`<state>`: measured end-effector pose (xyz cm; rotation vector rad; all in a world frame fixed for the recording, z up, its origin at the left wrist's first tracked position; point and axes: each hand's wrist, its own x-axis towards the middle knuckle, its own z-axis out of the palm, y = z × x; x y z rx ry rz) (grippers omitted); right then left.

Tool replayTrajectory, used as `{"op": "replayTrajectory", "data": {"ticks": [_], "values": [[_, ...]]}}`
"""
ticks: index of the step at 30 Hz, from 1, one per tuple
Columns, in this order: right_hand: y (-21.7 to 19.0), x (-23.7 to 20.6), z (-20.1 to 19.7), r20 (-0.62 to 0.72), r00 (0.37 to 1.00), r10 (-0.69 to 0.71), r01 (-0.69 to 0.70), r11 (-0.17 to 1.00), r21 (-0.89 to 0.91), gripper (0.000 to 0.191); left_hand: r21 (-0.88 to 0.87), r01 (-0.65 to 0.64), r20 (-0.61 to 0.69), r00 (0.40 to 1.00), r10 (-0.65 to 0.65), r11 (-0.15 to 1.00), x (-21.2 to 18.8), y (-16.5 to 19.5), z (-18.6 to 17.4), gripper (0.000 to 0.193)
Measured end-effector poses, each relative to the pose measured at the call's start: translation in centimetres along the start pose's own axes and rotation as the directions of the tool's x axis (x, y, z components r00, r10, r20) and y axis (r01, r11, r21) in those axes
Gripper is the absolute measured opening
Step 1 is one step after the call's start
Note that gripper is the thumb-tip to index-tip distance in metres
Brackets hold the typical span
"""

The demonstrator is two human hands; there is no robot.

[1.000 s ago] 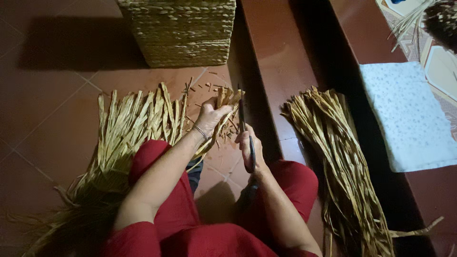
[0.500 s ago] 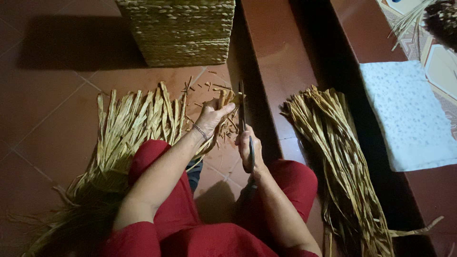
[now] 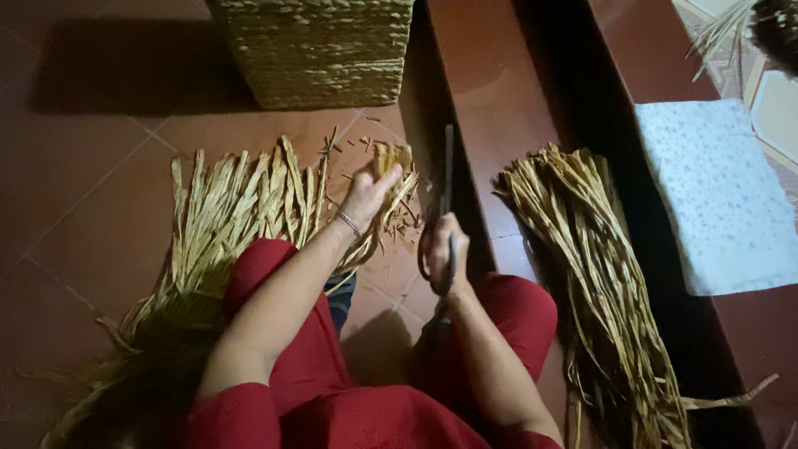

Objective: The person sits on the floor and trims dried palm-like leaves with scissors, cutting off ends and splitting strips, placing the trimmed pieces aside while preparing material near woven baskets.

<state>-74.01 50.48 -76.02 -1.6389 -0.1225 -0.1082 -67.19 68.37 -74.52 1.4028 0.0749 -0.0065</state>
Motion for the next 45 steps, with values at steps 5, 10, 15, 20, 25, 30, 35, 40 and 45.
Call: {"op": "replayTrajectory", "data": {"ticks": [5, 10, 15, 20, 25, 30, 35, 40, 45], "values": [[1.0, 1.8, -3.2, -0.068, 0.925, 0.374, -0.316, 0.856, 0.409, 0.064, 0.23, -0.043, -0.245, 0.964, 0.101, 0.972, 1.5, 1.6, -3.6, 0.032], [0.5, 1.1, -6.2, -0.116, 0.966, 0.231, -0.184, 0.929, 0.321, 0.083, 0.395, -0.715, -0.057, 0.608, 0.792, 0.578, 2.9, 2.0, -5.2, 0.031], [-0.5, 0.1, -6.1, -0.089, 0.946, 0.311, -0.254, 0.885, 0.392, 0.081, 0.98, 0.033, -0.019, 0.997, -0.076, 0.195, 3.9, -2.2, -4.1, 0.018], [-0.3, 0.3, -6.3, -0.088, 0.95, 0.298, -0.244, 0.89, 0.386, 0.082, 0.996, 0.036, -0.004, 0.935, -0.355, 0.082, 4.6, -11.7, -2.5, 0.018], [0.6, 0.4, -6.6, -0.106, 0.934, 0.341, -0.284, 0.89, 0.357, 0.083, 0.923, 0.278, -0.112, 0.857, -0.503, 0.267, 2.5, -18.8, -1.8, 0.028], [1.2, 0.7, -6.4, -0.07, 0.921, 0.384, -0.333, 0.867, 0.371, 0.08, 0.583, 0.681, -0.352, 0.703, -0.618, 0.443, 1.1, -19.1, -1.3, 0.04], [1.9, 1.4, -6.3, -0.082, 0.874, 0.479, -0.411, 0.818, 0.403, 0.061, 0.926, 0.226, -0.134, 0.946, -0.295, 0.304, 2.9, -16.9, -0.7, 0.042], [3.2, 3.1, -6.0, -0.229, 0.877, 0.423, -0.302, 0.855, 0.423, 0.042, 0.576, 0.093, -0.106, 0.994, -0.039, 0.812, 4.0, -12.2, 1.0, 0.027], [3.7, 4.5, -5.2, -0.256, 0.867, 0.428, -0.277, 0.841, 0.465, 0.045, 0.73, -0.107, 0.061, 0.994, 0.092, 0.675, 0.4, -6.2, 1.8, 0.036]]}}
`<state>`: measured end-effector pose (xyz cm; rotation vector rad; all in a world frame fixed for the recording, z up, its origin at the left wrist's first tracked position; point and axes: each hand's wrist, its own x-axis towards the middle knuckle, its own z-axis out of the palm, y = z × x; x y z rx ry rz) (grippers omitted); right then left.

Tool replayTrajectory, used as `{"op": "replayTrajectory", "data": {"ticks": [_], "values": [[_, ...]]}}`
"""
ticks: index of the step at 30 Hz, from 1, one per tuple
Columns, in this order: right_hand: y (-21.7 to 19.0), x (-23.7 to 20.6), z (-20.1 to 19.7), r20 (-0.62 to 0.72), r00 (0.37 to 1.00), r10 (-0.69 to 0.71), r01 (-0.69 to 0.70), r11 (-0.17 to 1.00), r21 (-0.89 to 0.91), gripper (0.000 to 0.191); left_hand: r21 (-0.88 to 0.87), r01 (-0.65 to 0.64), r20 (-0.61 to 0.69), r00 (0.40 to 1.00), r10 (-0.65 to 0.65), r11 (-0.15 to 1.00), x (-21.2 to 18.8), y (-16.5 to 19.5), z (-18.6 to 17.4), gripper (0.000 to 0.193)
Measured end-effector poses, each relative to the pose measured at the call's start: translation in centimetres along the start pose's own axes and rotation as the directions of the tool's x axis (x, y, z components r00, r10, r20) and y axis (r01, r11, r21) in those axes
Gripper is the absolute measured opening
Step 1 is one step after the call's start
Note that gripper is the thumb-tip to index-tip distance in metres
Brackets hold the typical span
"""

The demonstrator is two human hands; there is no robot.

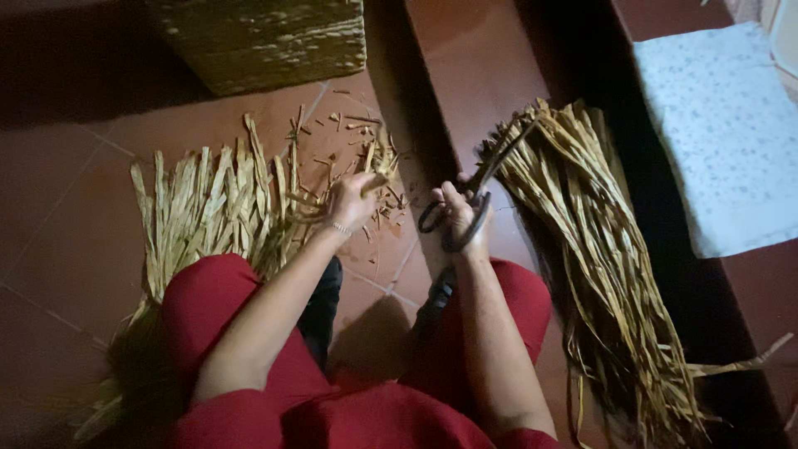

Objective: The person sits on the floor and trims dried palm-like leaves with scissors, cutting off ends and splitting strips, placing the trimmed pieces aside while preparing material near woven baskets.

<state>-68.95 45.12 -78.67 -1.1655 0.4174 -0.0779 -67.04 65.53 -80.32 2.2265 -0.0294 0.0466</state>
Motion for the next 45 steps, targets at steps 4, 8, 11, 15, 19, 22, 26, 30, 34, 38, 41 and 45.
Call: {"op": "replayTrajectory", "data": {"ticks": [4, 8, 11, 15, 19, 22, 26, 30, 34, 38, 41, 45], "values": [[-0.2, -0.2, 1.7, 0.083, 0.996, 0.006, -0.008, 1.0, 0.027, 0.039, -0.249, -0.303, 0.132, 0.93, 0.342, 0.92, -5.9, 2.8, -1.5, 0.042], [-0.5, -1.4, 2.6, 0.19, 0.974, -0.12, 0.192, 0.883, -0.428, 0.028, -0.073, -0.564, 0.142, 0.81, 0.569, 0.822, -10.1, 2.9, -0.3, 0.03], [-0.8, -2.5, 2.9, 0.166, 0.986, -0.034, 0.09, 0.936, -0.341, 0.043, -0.019, -0.614, 0.217, 0.768, 0.602, 0.789, -11.6, 1.6, 0.2, 0.038], [-1.2, -3.3, 2.7, 0.242, 0.97, 0.038, 0.013, 0.978, -0.207, 0.049, -0.239, -0.664, 0.143, 0.698, 0.702, 0.709, -10.2, 0.6, 0.1, 0.041], [-1.6, -2.9, 2.3, 0.336, 0.942, -0.005, -0.029, 0.995, 0.095, 0.058, -0.223, -0.331, 0.242, 0.892, 0.381, 0.917, -6.8, 1.0, -1.4, 0.01], [-2.0, -2.7, 2.0, 0.365, 0.929, -0.055, 0.04, 0.998, 0.048, 0.062, -0.283, 0.129, 0.163, 0.983, -0.085, 0.95, -4.2, 1.6, -3.5, 0.01], [-1.8, -4.3, 2.6, 0.414, 0.902, -0.121, 0.119, 0.992, 0.029, 0.057, -0.368, -0.292, -0.316, 0.932, 0.176, 0.883, -1.6, 2.3, -5.3, 0.022], [-1.6, -6.7, 3.7, 0.492, 0.824, -0.28, 0.413, 0.892, -0.185, 0.047, -0.515, -0.24, -0.313, 0.946, 0.08, 0.823, -0.7, 3.2, -5.6, 0.038], [-1.3, -7.7, 4.0, 0.551, 0.785, -0.282, 0.435, 0.885, -0.166, 0.043, -0.569, -0.094, -0.211, 0.977, -0.035, 0.817, -0.5, 3.2, -5.2, 0.017], [-0.7, -6.6, 2.6, 0.483, 0.858, -0.175, 0.368, 0.865, -0.341, 0.026, -0.736, 0.087, -0.057, 0.98, -0.19, 0.671, -0.3, 2.3, -4.9, 0.016], [0.0, -5.5, 1.5, 0.471, 0.879, -0.072, 0.237, 0.924, -0.3, 0.026, -0.749, 0.178, 0.05, 0.976, -0.214, 0.638, -0.2, 1.9, -5.2, 0.022], [0.6, -5.2, 0.7, 0.515, 0.849, -0.113, 0.404, 0.767, -0.498, 0.044, -0.795, 0.066, -0.04, 0.986, -0.16, 0.603, -0.4, 2.0, -5.5, 0.019]]}}
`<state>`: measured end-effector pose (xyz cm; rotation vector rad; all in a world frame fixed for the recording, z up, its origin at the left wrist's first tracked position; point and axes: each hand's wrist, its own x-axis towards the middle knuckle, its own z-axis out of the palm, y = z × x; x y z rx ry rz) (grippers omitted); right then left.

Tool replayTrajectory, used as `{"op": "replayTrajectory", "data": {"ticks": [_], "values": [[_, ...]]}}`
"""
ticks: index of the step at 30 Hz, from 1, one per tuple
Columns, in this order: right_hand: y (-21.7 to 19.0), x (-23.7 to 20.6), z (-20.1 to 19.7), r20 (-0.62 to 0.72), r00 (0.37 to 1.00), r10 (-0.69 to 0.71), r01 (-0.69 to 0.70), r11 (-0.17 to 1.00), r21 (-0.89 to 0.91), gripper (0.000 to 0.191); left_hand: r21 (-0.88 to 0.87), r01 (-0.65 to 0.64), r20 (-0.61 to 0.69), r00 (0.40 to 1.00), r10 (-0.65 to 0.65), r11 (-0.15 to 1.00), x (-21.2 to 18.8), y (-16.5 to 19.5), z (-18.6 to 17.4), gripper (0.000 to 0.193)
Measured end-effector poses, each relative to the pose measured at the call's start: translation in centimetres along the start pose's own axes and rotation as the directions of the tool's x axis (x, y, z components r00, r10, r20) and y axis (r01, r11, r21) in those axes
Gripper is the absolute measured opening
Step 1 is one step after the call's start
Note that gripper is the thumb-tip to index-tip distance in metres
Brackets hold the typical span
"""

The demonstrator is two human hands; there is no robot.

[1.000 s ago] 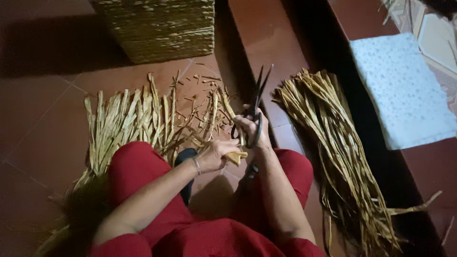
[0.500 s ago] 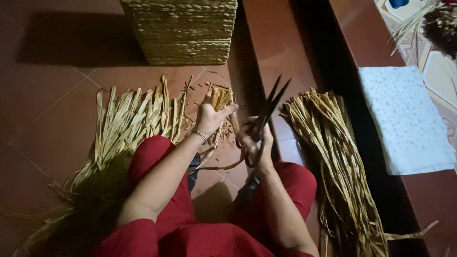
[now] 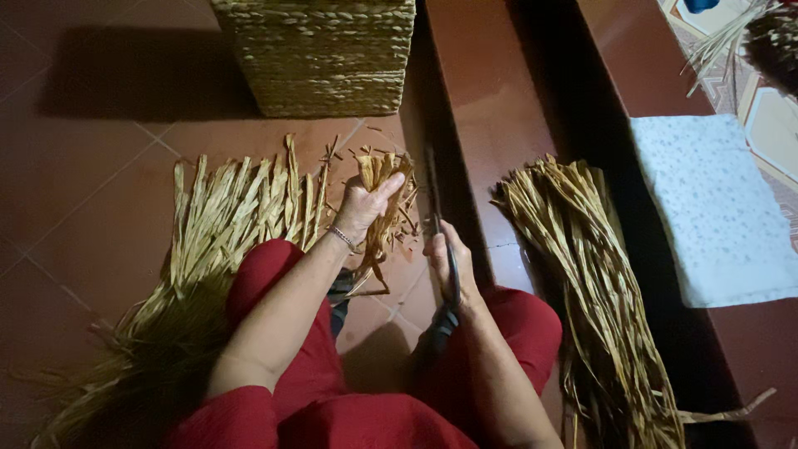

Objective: The person sits on the floor and trims dried palm-like leaves with scissors, cutting off ends and splitting strips, placing the trimmed pieces aside while preparing material near woven baskets.

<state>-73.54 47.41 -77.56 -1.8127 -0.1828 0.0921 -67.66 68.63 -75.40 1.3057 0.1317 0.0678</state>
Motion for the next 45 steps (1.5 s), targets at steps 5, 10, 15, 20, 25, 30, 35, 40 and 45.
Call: {"op": "replayTrajectory", "data": {"ticks": [5, 10, 15, 20, 25, 30, 35, 40, 45], "values": [[-0.9, -0.3, 0.1, 0.022, 0.996, -0.089, 0.091, 0.95, -0.297, 0.047, 0.024, -0.021, -0.034, 0.999, 0.022, 0.999, -0.3, 0.5, 0.4, 0.013], [-2.5, -0.5, 0.1, 0.01, 0.991, -0.132, 0.128, 0.937, -0.325, 0.046, -0.021, -0.071, -0.022, 0.997, 0.071, 0.997, -0.4, 0.3, 0.4, 0.011], [-3.1, -0.7, 0.1, 0.031, 0.992, -0.121, 0.124, 0.927, -0.354, 0.044, 0.016, 0.064, -0.012, 0.998, -0.064, 0.998, -0.9, 0.3, 0.6, 0.015], [-2.7, -0.7, 0.3, -0.001, 0.992, -0.13, 0.112, 0.859, -0.5, 0.036, -0.173, 0.012, 0.036, 0.999, -0.006, 0.985, -1.3, 0.6, 1.2, 0.005], [-1.8, -1.0, 0.6, -0.027, 0.981, -0.19, 0.147, 0.834, -0.532, 0.029, -0.019, 0.016, 0.02, 1.0, -0.016, 1.0, -1.2, 0.6, 0.8, 0.015], [-1.2, -0.9, 0.7, -0.019, 0.976, -0.218, 0.173, 0.821, -0.543, 0.027, 0.14, 0.042, 0.012, 0.999, -0.044, 0.989, -1.2, 0.4, 0.2, 0.026], [-1.4, -0.7, 0.8, -0.024, 0.975, -0.222, 0.17, 0.811, -0.56, 0.028, 0.0, 0.044, 0.041, 0.998, -0.044, 0.999, -0.8, 0.7, 0.1, 0.023], [-1.7, -0.5, 0.3, 0.001, 0.984, -0.18, 0.16, 0.876, -0.456, 0.038, 0.215, 0.166, 0.082, 0.979, -0.188, 0.962, -1.3, 0.8, 0.0, 0.023], [-1.3, -0.5, 0.3, -0.032, 0.991, -0.129, 0.103, 0.895, -0.434, 0.036, 0.166, 0.135, 0.097, 0.984, -0.153, 0.977, -2.1, 0.7, 0.5, 0.03]]}}
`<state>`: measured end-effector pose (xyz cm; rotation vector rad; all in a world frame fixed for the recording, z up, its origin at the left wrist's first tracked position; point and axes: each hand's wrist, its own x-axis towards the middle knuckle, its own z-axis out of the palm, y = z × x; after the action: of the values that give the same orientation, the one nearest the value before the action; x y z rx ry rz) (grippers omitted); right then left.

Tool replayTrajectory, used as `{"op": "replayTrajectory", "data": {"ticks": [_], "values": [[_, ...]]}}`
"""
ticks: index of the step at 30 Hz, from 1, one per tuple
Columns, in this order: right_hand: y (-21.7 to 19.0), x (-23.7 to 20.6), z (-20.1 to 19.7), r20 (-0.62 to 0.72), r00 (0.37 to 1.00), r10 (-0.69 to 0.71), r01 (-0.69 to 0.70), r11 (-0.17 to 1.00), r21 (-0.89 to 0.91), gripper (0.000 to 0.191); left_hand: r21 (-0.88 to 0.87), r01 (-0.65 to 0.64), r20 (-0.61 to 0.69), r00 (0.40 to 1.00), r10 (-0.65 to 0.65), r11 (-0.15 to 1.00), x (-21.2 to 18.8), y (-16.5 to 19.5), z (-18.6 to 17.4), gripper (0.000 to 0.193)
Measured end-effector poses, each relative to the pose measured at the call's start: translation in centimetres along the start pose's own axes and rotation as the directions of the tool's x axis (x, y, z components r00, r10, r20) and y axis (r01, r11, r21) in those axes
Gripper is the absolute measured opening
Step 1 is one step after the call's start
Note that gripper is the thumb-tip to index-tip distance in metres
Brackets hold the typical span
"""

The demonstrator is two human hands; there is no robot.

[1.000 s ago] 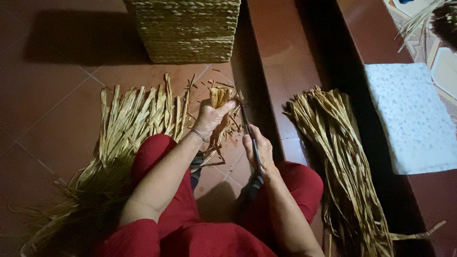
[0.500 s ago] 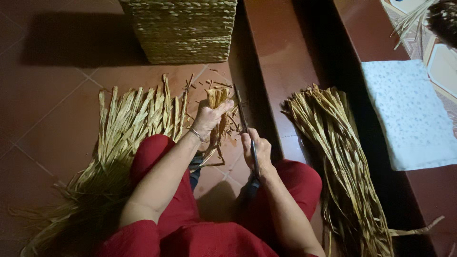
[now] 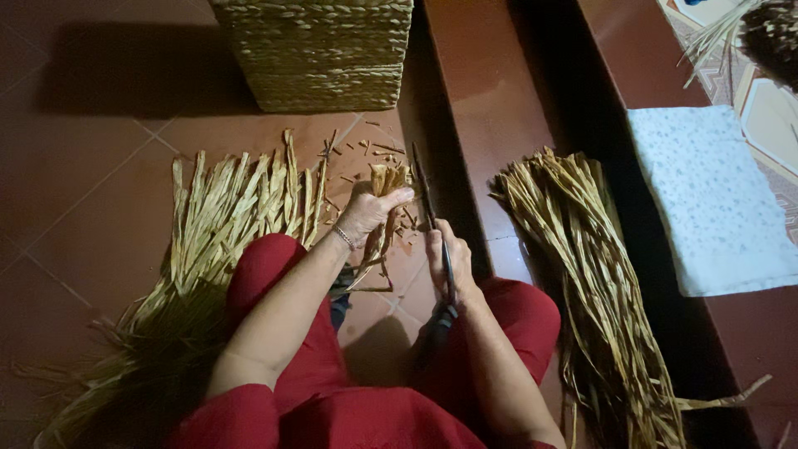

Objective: The person sits on the floor and trims dried palm-like leaves with scissors, cutting off ends and splitting strips, placing the trimmed pieces aside while preparing material near woven baskets.

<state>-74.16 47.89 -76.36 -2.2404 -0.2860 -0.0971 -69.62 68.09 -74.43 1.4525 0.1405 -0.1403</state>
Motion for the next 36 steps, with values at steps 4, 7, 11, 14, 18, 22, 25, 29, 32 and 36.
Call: {"op": "replayTrajectory", "data": {"ticks": [4, 7, 11, 14, 18, 22, 25, 29, 32, 36], "values": [[0.1, -0.1, 0.4, -0.036, 0.999, 0.022, -0.022, 1.0, 0.01, 0.035, -0.145, -0.008, 0.056, 0.998, 0.016, 0.989, 0.2, 0.5, 0.4, 0.028], [-0.1, 0.0, 0.6, -0.048, 0.999, 0.014, -0.009, 0.995, 0.096, 0.042, -0.115, 0.055, 0.043, 0.998, -0.05, 0.992, 0.1, 0.7, 0.3, 0.023], [-0.3, 0.1, 0.5, 0.135, 0.989, 0.065, -0.116, 0.904, 0.411, 0.055, -0.063, -0.005, 0.008, 1.0, 0.006, 0.998, -0.2, 0.6, -0.2, 0.023], [-0.4, 0.1, -0.1, 0.141, 0.985, 0.098, -0.159, 0.827, 0.539, 0.06, -0.077, 0.066, 0.034, 0.997, -0.064, 0.995, 0.1, 0.2, -0.3, 0.023], [-0.1, 0.4, -1.1, 0.098, 0.995, 0.03, -0.056, 0.96, 0.273, 0.061, -0.12, -0.175, 0.003, 0.984, 0.177, 0.977, 0.7, -0.1, -0.4, 0.024], [-0.1, 0.8, -0.4, 0.184, 0.982, 0.046, -0.106, 0.938, 0.331, 0.06, 0.013, -0.006, -0.054, 0.998, 0.007, 1.0, 1.0, 0.4, -0.6, 0.03], [-0.4, 1.0, 0.3, 0.079, 0.982, 0.173, -0.19, 0.898, 0.397, 0.045, -0.003, -0.092, 0.008, 0.996, 0.092, 0.996, 0.7, 0.4, -0.7, 0.031], [-0.3, 0.5, 0.2, 0.04, 0.954, 0.296, -0.261, 0.762, 0.593, 0.033, 0.12, -0.201, 0.165, 0.97, 0.18, 0.972, 0.7, -0.8, 0.0, 0.021], [-0.7, 0.2, -0.2, -0.029, 0.965, 0.262, -0.168, 0.696, 0.698, 0.04, 0.053, -0.289, 0.304, 0.916, 0.26, 0.956, 1.0, -2.1, 1.2, 0.016], [-1.1, 1.0, -0.1, -0.116, 0.985, 0.124, -0.003, 0.697, 0.717, 0.062, 0.177, -0.334, 0.34, 0.903, 0.261, 0.926, 0.5, -2.9, 3.0, 0.057]]}}
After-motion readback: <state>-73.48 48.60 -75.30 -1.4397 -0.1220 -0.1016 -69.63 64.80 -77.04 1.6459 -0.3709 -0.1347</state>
